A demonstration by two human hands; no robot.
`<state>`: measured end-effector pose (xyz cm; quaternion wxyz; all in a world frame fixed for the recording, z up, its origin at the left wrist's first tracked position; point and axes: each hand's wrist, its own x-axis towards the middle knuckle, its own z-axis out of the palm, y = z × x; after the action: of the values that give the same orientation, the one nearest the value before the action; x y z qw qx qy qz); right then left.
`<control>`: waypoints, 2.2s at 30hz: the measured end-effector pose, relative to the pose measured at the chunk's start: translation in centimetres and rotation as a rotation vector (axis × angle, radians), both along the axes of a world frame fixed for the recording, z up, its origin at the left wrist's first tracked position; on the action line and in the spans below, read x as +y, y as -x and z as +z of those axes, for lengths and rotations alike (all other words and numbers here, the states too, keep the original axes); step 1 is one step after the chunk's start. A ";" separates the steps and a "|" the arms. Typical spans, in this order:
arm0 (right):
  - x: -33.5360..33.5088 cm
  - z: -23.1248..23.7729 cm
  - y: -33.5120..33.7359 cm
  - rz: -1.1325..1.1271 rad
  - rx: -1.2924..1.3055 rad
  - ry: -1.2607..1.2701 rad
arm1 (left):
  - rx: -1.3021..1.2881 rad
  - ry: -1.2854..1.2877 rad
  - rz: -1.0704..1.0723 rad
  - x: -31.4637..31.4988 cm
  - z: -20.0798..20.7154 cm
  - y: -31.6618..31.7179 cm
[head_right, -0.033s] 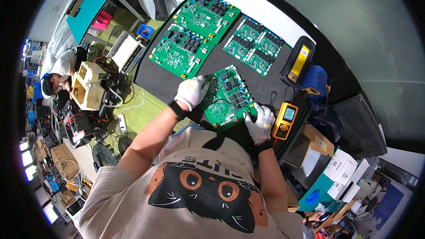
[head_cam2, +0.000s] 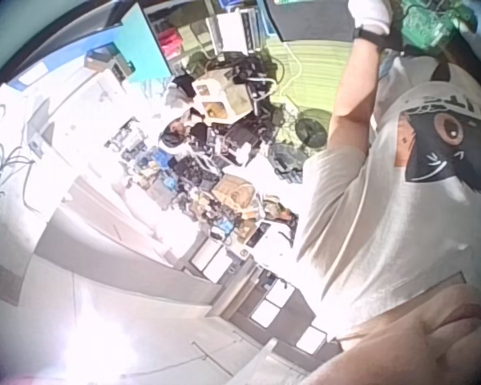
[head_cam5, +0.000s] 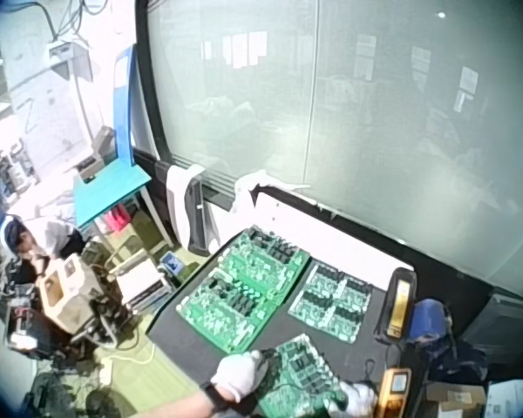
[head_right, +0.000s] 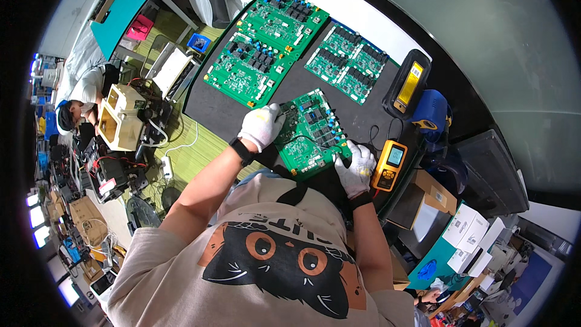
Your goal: The person uses a multimeter probe to test various points on a circuit board, then moves the probe to test a second and third circuit board.
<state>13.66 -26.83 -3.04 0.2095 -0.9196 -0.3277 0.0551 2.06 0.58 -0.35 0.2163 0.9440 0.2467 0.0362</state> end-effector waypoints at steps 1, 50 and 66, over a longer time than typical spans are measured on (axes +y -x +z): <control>0.0 0.0 0.0 0.010 0.004 -0.014 | -0.005 -0.013 0.003 -0.1 0.2 0.2; -1.0 1.0 -0.4 0.136 0.021 0.078 | -0.578 1.137 0.794 -2.3 -1.3 13.8; -0.9 2.3 1.5 0.145 0.006 0.139 | -0.379 0.649 1.124 -5.2 -3.8 29.8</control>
<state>12.15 -27.68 -0.77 0.1418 -0.9055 -0.3883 0.0954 -27.78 -4.66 -4.14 0.4765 0.5370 0.6563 0.2321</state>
